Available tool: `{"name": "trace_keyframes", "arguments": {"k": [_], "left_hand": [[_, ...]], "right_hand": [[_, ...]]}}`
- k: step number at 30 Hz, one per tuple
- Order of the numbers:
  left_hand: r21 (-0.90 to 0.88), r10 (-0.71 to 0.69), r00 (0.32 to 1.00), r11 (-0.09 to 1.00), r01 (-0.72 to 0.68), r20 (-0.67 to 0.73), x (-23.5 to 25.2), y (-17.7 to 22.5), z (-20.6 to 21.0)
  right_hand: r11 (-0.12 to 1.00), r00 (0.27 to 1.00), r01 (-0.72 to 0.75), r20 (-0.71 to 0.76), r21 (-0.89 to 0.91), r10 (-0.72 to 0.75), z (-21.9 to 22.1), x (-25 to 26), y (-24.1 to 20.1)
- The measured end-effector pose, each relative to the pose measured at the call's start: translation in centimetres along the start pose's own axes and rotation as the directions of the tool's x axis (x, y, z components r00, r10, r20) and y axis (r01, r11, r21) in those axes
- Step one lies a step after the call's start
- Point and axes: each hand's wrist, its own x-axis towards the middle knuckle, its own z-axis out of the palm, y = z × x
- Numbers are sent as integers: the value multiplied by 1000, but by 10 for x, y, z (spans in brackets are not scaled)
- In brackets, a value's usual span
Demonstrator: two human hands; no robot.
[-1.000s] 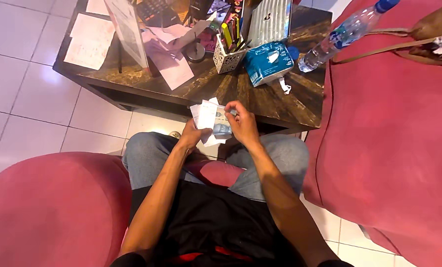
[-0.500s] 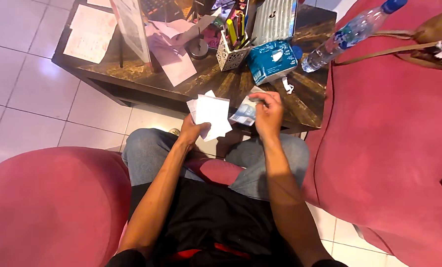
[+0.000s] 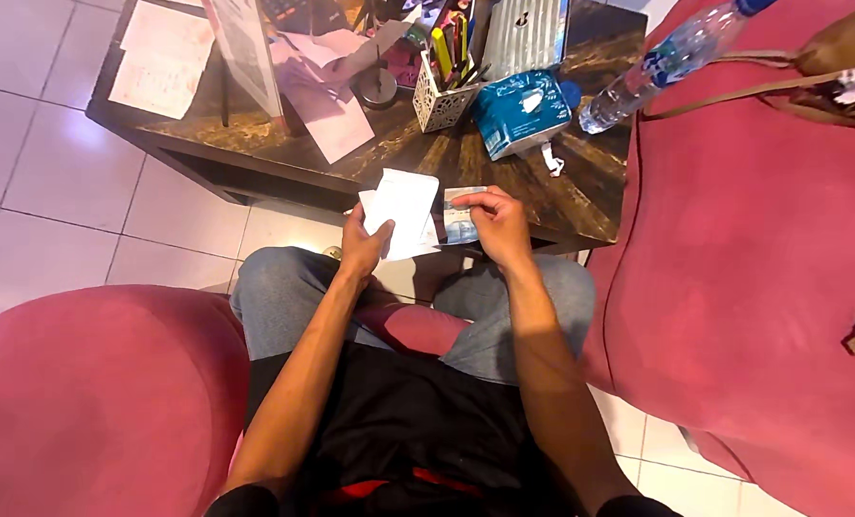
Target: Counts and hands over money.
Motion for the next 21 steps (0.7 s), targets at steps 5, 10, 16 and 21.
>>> {"name": "trace_keyframes", "arguments": {"k": [5, 10, 16, 21], "left_hand": [[-10, 14, 1000, 1000, -14, 6, 0, 0, 0], [14, 10, 1000, 1000, -10, 13, -1, -1, 1], [65, 54, 989, 996, -63, 135, -5, -1, 9], [-4, 67, 986, 998, -67, 153, -6, -1, 7]], "right_hand": [[1000, 1000, -10, -23, 29, 10, -3, 1, -1], [954, 1000, 26, -21, 300, -21, -3, -1, -4], [935, 997, 15, 64, 355, -40, 35, -5, -11], [977, 994, 107, 26, -183, -104, 56, -12, -5]]}}
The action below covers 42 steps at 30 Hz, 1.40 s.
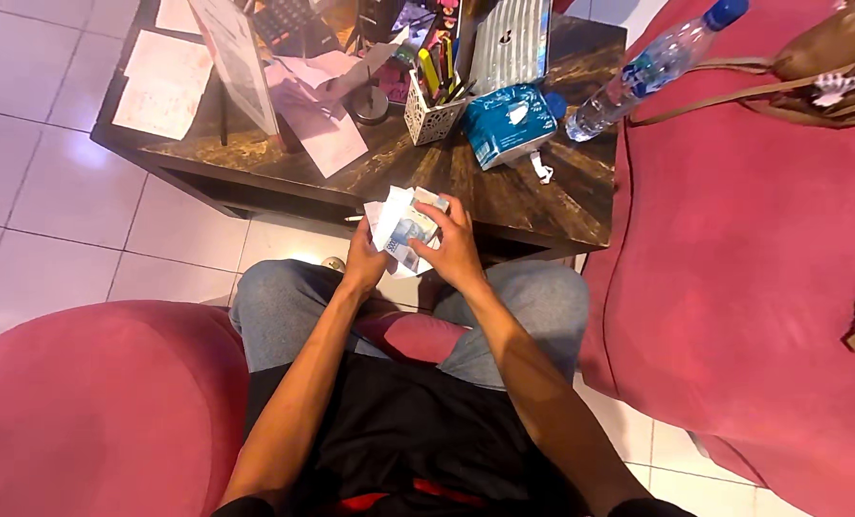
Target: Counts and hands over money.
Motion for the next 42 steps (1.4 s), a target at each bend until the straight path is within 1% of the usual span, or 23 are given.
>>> {"name": "trace_keyframes", "arguments": {"k": [2, 4, 6, 9, 11, 12, 13, 15, 17, 18, 20, 22, 25, 28, 30, 31, 35, 37, 42], "left_hand": [[-6, 6, 1000, 1000, -6, -26, 0, -1, 0], [-17, -10, 1000, 1000, 9, -29, 0, 2, -2], [-25, -39, 998, 999, 38, -49, 0, 4, -1], [-4, -61, 998, 998, 61, -19, -2, 6, 0], [31, -94, 995, 995, 94, 10, -6, 4, 7], [42, -109, 994, 993, 109, 11, -9, 1, 13], [42, -93, 996, 995, 93, 1, -9, -2, 18], [138, -38, 999, 990, 38, 0, -9, -1, 15], [224, 16, 1000, 975, -10, -27, -10, 10, 7], [230, 38, 998, 973, -28, -40, -11, 17, 5], [202, 75, 997, 977, -67, -29, -12, 26, 4], [155, 97, 995, 983, -96, 2, -10, 22, 3], [146, 154, 987, 976, -158, 44, -8, 15, 1], [204, 190, 976, 957, -208, 106, -11, 14, 5], [188, 207, 972, 956, -226, 113, -14, 15, 10], [176, 196, 976, 962, -210, 96, -15, 15, 11], [65, 61, 998, 996, -59, -24, -13, 18, 12], [17, 13, 999, 1000, -12, -51, -11, 19, 11], [52, 16, 998, 999, -13, -58, -7, 8, 8]], "right_hand": [[1000, 1000, -26, 5, 0, 26, 1, -2, 2], [991, 988, -123, 100, 60, 117, -3, -5, 2], [972, 967, -197, 191, 127, 171, -7, -8, -2], [961, 956, -236, 212, 143, 203, -8, -8, -6], [963, 954, -227, 234, 147, 189, -13, -10, -1], [968, 958, -196, 239, 155, 156, -15, -11, 4], [977, 966, -146, 236, 153, 108, -15, -10, 9], [988, 978, -27, 210, 151, -5, -8, -7, 7], [973, 975, 46, 203, 228, -94, -3, -3, -1], [959, 974, 59, 194, 278, -116, -3, -2, -3], [931, 978, 13, 190, 364, -88, -5, 1, -8], [913, 985, -74, 170, 401, 5, -7, -2, -15], [900, 977, -212, 99, 381, 188, -2, -6, -20], [884, 958, -281, 56, 375, 281, 3, -10, -15], [884, 961, -273, 57, 380, 272, 5, -12, -8], [890, 966, -256, 62, 377, 252, 6, -12, -6], [921, 974, -220, 117, 322, 192, 0, -11, -16], [943, 976, -205, 125, 261, 177, 0, -10, -17], [971, 976, -214, 70, 106, 207, -3, -10, -18]]}}
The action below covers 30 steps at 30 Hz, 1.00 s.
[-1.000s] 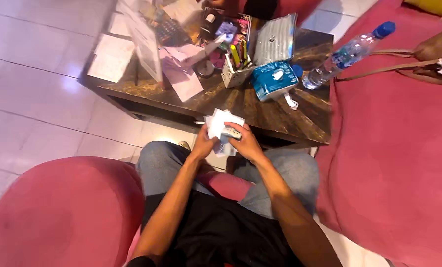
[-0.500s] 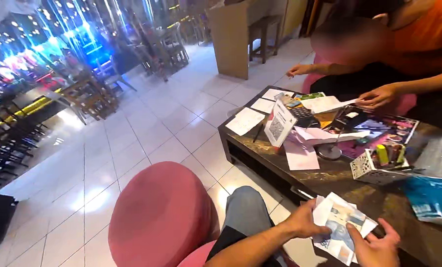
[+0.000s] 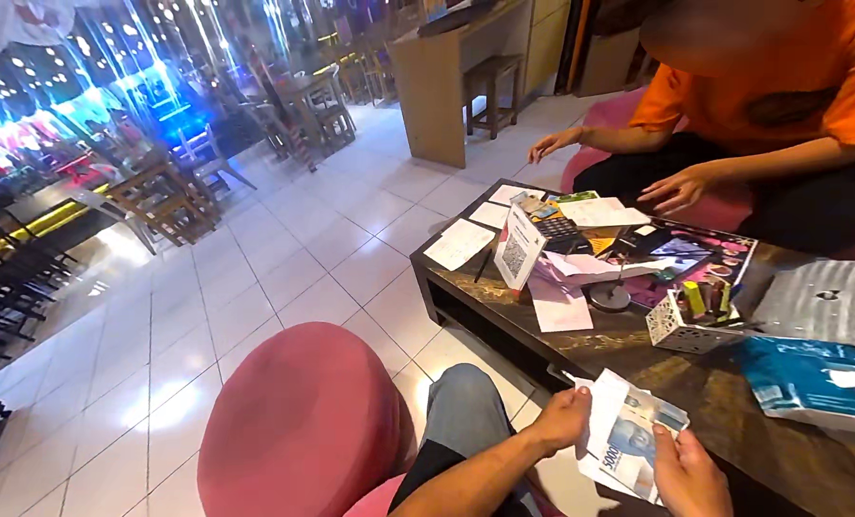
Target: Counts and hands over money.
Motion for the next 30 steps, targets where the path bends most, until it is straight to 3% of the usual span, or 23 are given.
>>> {"name": "trace_keyframes", "arguments": {"k": [7, 12, 17, 23, 26, 30], "left_hand": [[-1, 4, 1000, 1000, -4, 11, 0, -1, 2], [-33, -40, 999, 999, 40, -8, -2, 3, 2], [-34, -29, 999, 999, 28, -14, 1, 1, 1], [-16, -58, 997, 998, 59, 60, -3, 6, 2], [-24, -47, 998, 999, 48, 43, -5, 10, 2], [-32, -101, 993, 994, 103, 68, -5, 9, 3]], "right_hand": [[994, 998, 5, 58, -109, 2, -18, 9, 10], [1000, 989, 7, 147, -14, -5, -18, 14, 15], [998, 992, -12, 126, 58, 5, -9, 10, 13], [989, 992, 97, 69, 109, -105, 5, 7, 14], [984, 994, 80, 62, 162, -91, 9, 5, 10], [990, 987, 95, 123, 100, -107, 10, 4, 14]]}}
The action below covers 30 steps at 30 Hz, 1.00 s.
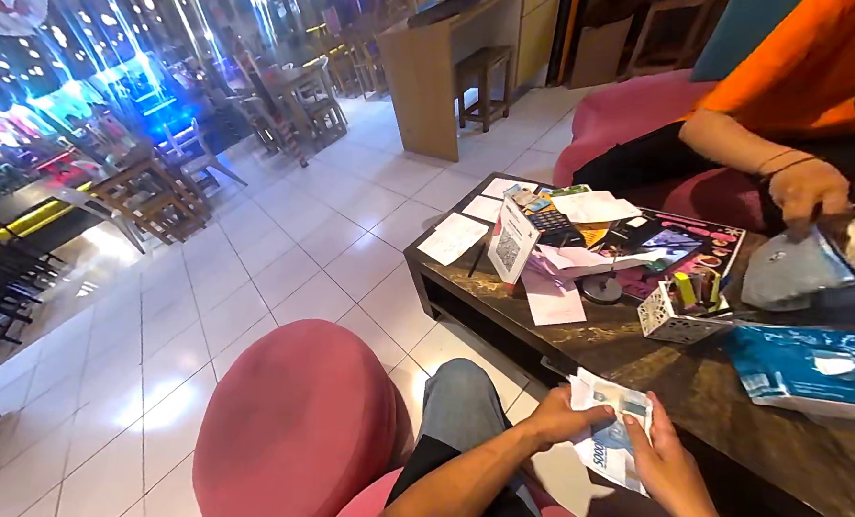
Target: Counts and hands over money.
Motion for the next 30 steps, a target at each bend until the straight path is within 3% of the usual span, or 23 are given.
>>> {"name": "trace_keyframes", "arguments": {"k": [6, 13, 17, 20, 24, 30], "left_hand": [[66, -53, 998, 996, 56, -37, 2, -4, -2], [-117, -231, 973, 967, 226, -29, 0, 5, -4], [-172, -243, 970, 954, 244, 30, -3, 11, -2], [-190, -247, 965, 947, 259, 84, -2, 7, 0], [-67, -209, 972, 974, 216, 106, -2, 1, -1], [-36, -117, 992, 993, 116, -43, 3, -4, -2]], "right_hand": [[997, 1000, 25, 13, -69, -24, 0, 0, 4], [991, 998, 64, 11, 118, -66, 0, 3, 2], [979, 1000, 28, 7, 204, -30, -5, 4, -2], [997, 997, 72, 32, 39, -73, -4, -1, -5], [959, 988, 143, -17, -244, -152, -3, -2, -1], [991, 998, -25, -55, -130, 18, -5, -1, -4]]}}
